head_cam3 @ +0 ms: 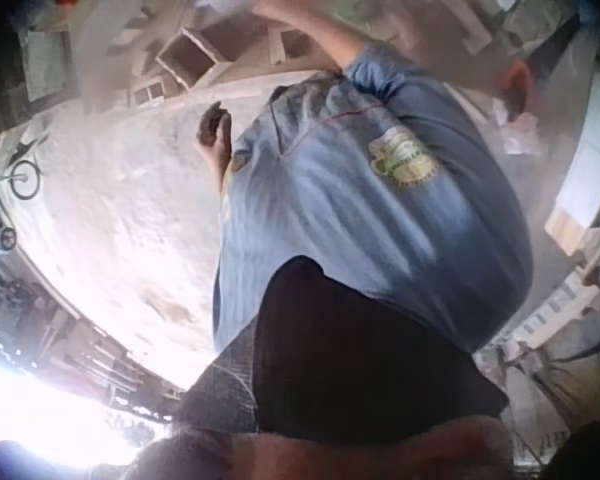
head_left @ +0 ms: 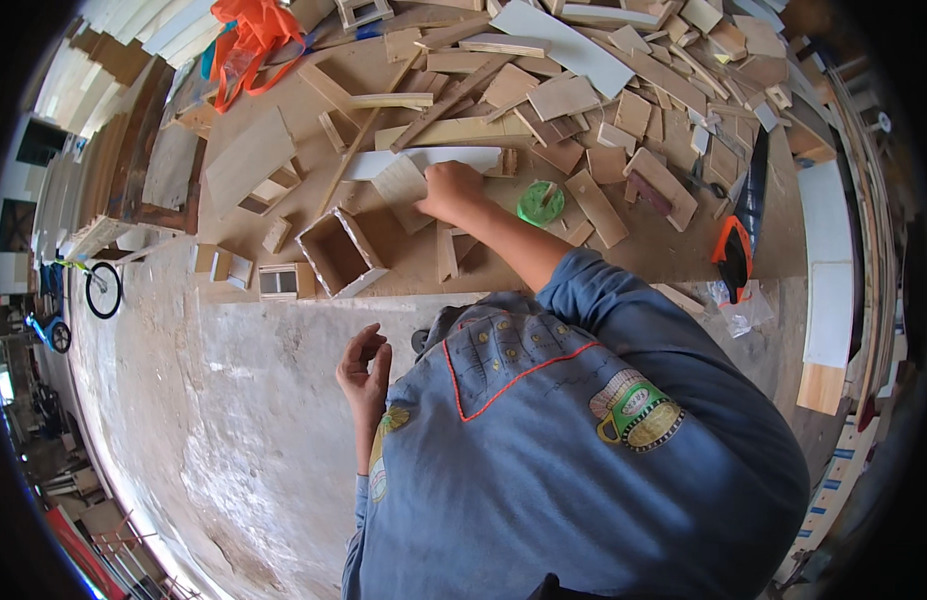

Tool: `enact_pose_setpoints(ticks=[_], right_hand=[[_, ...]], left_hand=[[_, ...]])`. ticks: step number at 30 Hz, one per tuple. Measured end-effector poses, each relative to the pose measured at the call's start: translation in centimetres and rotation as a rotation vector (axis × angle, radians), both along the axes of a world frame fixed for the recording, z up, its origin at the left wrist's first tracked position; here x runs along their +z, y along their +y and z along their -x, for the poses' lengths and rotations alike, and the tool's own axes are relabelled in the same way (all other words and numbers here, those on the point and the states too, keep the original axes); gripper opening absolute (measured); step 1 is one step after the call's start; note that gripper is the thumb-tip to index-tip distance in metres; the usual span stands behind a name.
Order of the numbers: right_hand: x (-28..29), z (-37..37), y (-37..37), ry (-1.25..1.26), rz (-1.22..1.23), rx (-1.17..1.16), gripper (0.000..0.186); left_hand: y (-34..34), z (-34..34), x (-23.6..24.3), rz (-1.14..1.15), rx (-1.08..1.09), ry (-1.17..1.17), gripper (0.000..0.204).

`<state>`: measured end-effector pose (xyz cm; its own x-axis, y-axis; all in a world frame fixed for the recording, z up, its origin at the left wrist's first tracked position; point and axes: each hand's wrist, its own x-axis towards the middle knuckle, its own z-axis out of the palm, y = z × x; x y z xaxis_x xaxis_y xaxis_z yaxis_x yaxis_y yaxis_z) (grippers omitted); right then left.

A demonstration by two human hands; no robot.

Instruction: The person applies adhesive to the edges of a small wooden box using a brush, then places a wooden panel on top to assemble the box.

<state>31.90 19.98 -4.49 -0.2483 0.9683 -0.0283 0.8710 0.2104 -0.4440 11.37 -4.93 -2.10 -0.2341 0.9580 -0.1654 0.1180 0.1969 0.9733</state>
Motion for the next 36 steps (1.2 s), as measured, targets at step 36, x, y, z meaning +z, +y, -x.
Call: enact_pose_setpoints(ticks=[36], right_hand=[[7.1, 7.7, -4.6, 0.808, 0.571, -0.043, 0.024]], left_hand=[[13.0, 9.4, 3.5, -0.028, -0.115, -0.232, 0.023]])
